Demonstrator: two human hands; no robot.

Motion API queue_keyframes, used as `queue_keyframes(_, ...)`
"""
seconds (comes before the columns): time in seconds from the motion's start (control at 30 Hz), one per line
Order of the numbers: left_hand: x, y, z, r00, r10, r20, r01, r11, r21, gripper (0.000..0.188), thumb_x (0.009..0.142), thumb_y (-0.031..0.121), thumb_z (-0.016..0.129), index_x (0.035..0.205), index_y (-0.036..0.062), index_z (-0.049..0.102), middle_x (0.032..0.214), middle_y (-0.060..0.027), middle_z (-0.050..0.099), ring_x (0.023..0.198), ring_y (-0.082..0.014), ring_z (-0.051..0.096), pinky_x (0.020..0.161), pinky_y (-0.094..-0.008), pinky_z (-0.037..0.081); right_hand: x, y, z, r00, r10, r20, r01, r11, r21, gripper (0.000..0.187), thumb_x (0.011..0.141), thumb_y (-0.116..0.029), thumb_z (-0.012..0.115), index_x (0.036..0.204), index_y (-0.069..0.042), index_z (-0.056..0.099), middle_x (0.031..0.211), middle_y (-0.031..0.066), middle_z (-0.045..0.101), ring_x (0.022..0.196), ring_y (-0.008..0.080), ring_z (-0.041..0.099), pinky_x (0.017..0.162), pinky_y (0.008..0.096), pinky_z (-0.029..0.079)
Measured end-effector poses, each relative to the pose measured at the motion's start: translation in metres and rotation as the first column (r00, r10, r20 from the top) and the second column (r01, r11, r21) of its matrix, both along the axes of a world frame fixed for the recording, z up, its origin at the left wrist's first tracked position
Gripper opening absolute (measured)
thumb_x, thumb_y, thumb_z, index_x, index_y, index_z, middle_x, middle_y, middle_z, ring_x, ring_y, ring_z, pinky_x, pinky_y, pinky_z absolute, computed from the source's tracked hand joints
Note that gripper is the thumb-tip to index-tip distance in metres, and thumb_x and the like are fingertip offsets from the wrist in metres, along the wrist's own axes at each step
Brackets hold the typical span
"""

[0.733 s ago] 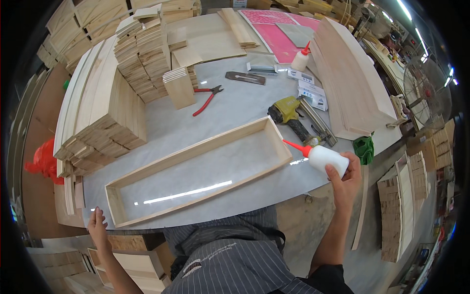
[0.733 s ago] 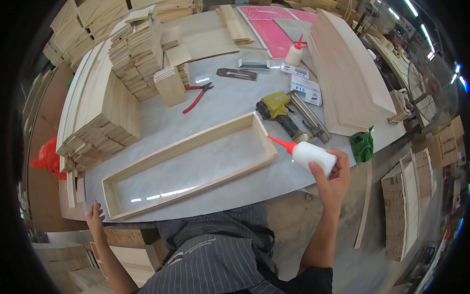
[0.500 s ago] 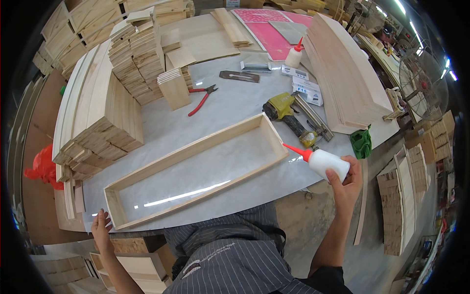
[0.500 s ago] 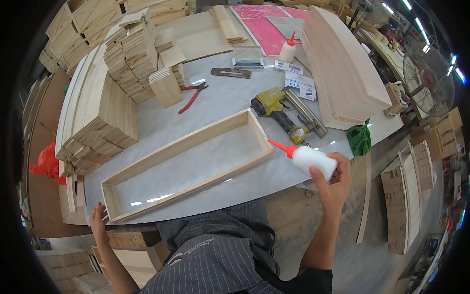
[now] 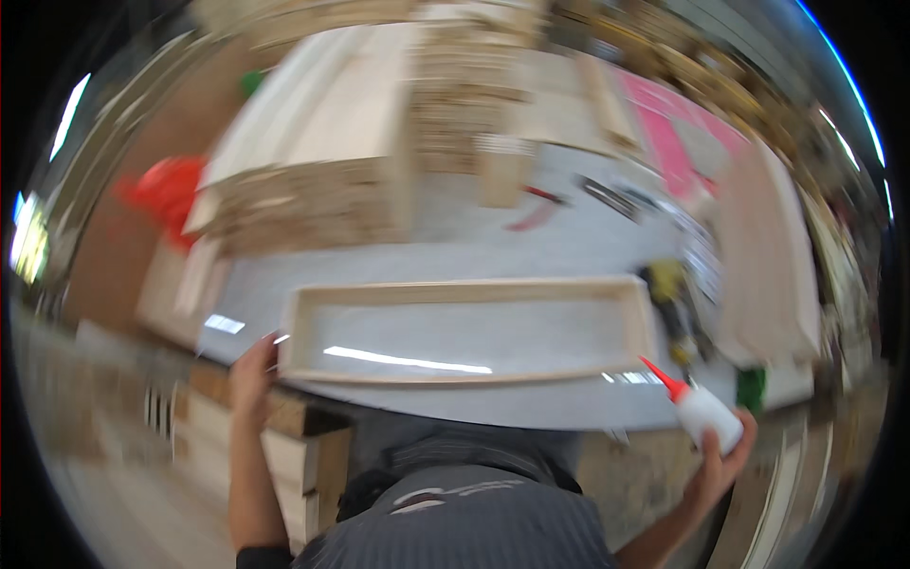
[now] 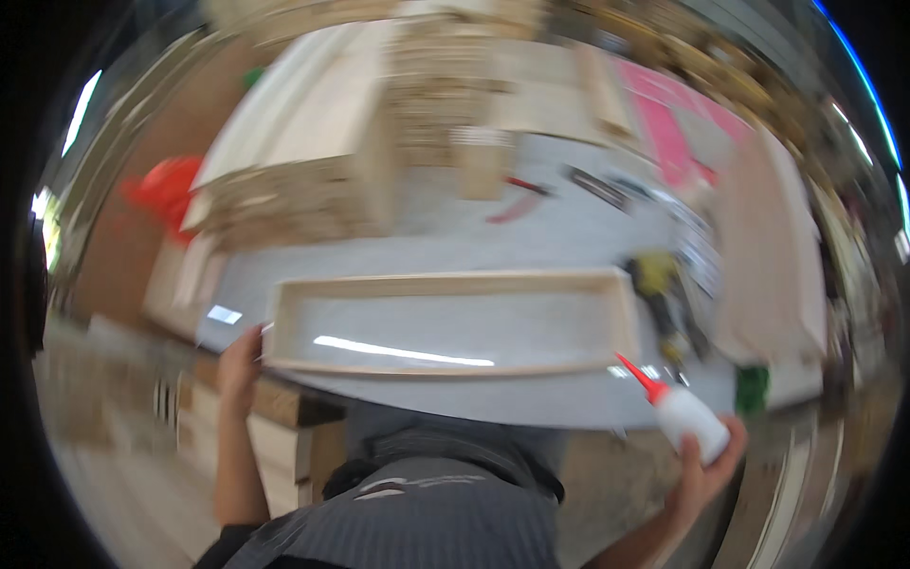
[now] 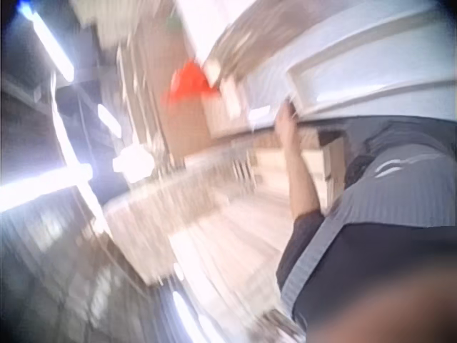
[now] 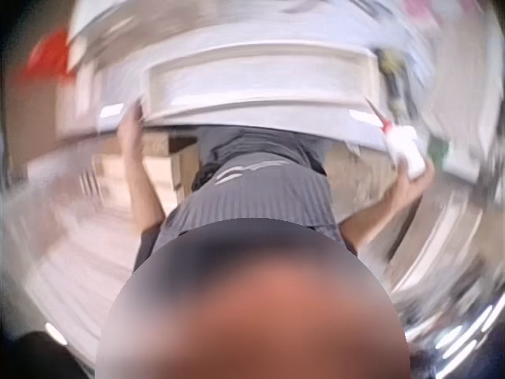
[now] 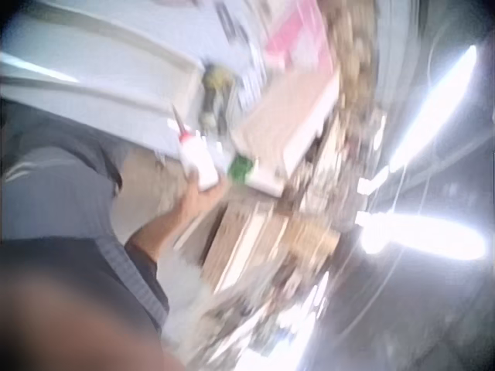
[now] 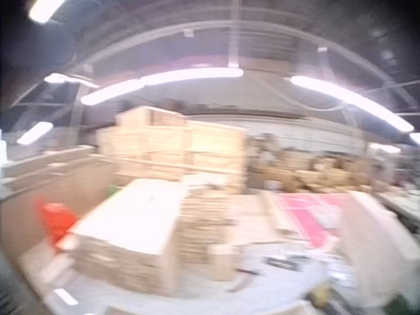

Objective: Assembling wooden trays by applying glue to the joints and securing them with a pneumatic nail gun.

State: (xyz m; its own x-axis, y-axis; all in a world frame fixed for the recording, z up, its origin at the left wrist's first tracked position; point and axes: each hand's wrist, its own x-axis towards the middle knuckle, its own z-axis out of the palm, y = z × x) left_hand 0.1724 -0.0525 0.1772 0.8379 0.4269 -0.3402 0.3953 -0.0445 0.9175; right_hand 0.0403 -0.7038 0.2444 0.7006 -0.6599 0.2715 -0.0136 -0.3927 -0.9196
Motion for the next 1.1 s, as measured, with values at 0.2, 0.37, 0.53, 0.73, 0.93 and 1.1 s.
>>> queue_keyframes(0.2, -0.004, -0.054, 0.006, 0.965, -0.159, 0.207, 0.184, 0.977, -0.106, 0.059, 0.094, 0.020, 0.075, 0.145, 0.0006, 0.054, 0.128, -0.0084, 0.067, 0.111, -0.0139, 0.062, 0.100, -0.0312, 0.049, 0.106, 0.114, 0.009, 0.877, 0.480, 0.025, -0.473, 0.853, 0.220, 0.071, 0.080, -0.036, 0.082, 0.136, -0.008, 0.050, 0.118, 0.0080, 0.058, 0.097, 0.0218, 0.062, 0.065, 0.0323, 0.054)
queue_keyframes(0.37, -0.031, -0.060, 0.010, 0.910, -0.319, 0.264, 0.245, 0.929, 0.278, 0.082, 0.082, 0.026, 0.086, 0.151, 0.0028, 0.047, 0.137, -0.0159, 0.065, 0.112, -0.0196, 0.066, 0.097, -0.0333, 0.051, 0.195, 0.260, 0.012, 0.604, 0.795, 0.065, -0.770, 0.559, 0.308, 0.056, 0.081, -0.017, 0.084, 0.128, -0.007, 0.055, 0.113, 0.0066, 0.058, 0.096, 0.0158, 0.061, 0.067, 0.0276, 0.058)
queue_keyframes(0.53, -0.027, -0.057, 0.006, 0.939, -0.316, 0.138, 0.259, 0.911, 0.321, 0.080, 0.079, 0.026, 0.085, 0.149, 0.0074, 0.051, 0.125, -0.0219, 0.068, 0.108, -0.0323, 0.068, 0.095, -0.0363, 0.052, 0.236, 0.327, -0.001, 0.538, 0.843, 0.013, -0.818, 0.518, 0.250, 0.053, 0.085, -0.020, 0.083, 0.128, -0.007, 0.055, 0.109, 0.0066, 0.062, 0.093, 0.0150, 0.064, 0.066, 0.0273, 0.058)
queue_keyframes(0.73, -0.023, -0.053, -0.007, 0.920, -0.340, 0.197, 0.251, 0.893, 0.373, 0.072, 0.080, 0.027, 0.084, 0.144, 0.0088, 0.057, 0.116, -0.0204, 0.071, 0.106, -0.0343, 0.068, 0.094, -0.0368, 0.053, 0.246, 0.346, -0.003, 0.557, 0.830, -0.033, -0.805, 0.549, 0.223, 0.051, 0.087, -0.025, 0.083, 0.127, -0.008, 0.055, 0.108, 0.0066, 0.065, 0.091, 0.0154, 0.067, 0.066, 0.0266, 0.059)
queue_keyframes(0.93, -0.024, -0.050, -0.003, 0.921, -0.345, 0.180, 0.257, 0.887, 0.383, 0.072, 0.080, 0.028, 0.084, 0.143, 0.0090, 0.058, 0.113, -0.0194, 0.071, 0.105, -0.0347, 0.069, 0.092, -0.0385, 0.053, 0.247, 0.349, -0.010, 0.531, 0.846, -0.049, -0.823, 0.529, 0.208, 0.052, 0.086, -0.026, 0.084, 0.126, -0.008, 0.056, 0.107, 0.0061, 0.065, 0.090, 0.0152, 0.067, 0.064, 0.0261, 0.058)
queue_keyframes(1.1, -0.023, -0.050, -0.003, 0.916, -0.349, 0.197, 0.249, 0.881, 0.401, 0.071, 0.079, 0.029, 0.084, 0.143, 0.0097, 0.059, 0.112, -0.0191, 0.072, 0.104, -0.0345, 0.069, 0.091, -0.0387, 0.054, 0.238, 0.347, -0.007, 0.496, 0.867, -0.050, -0.847, 0.496, 0.192, 0.051, 0.085, -0.025, 0.085, 0.124, -0.007, 0.057, 0.106, 0.0052, 0.064, 0.089, 0.0145, 0.066, 0.062, 0.0257, 0.057)
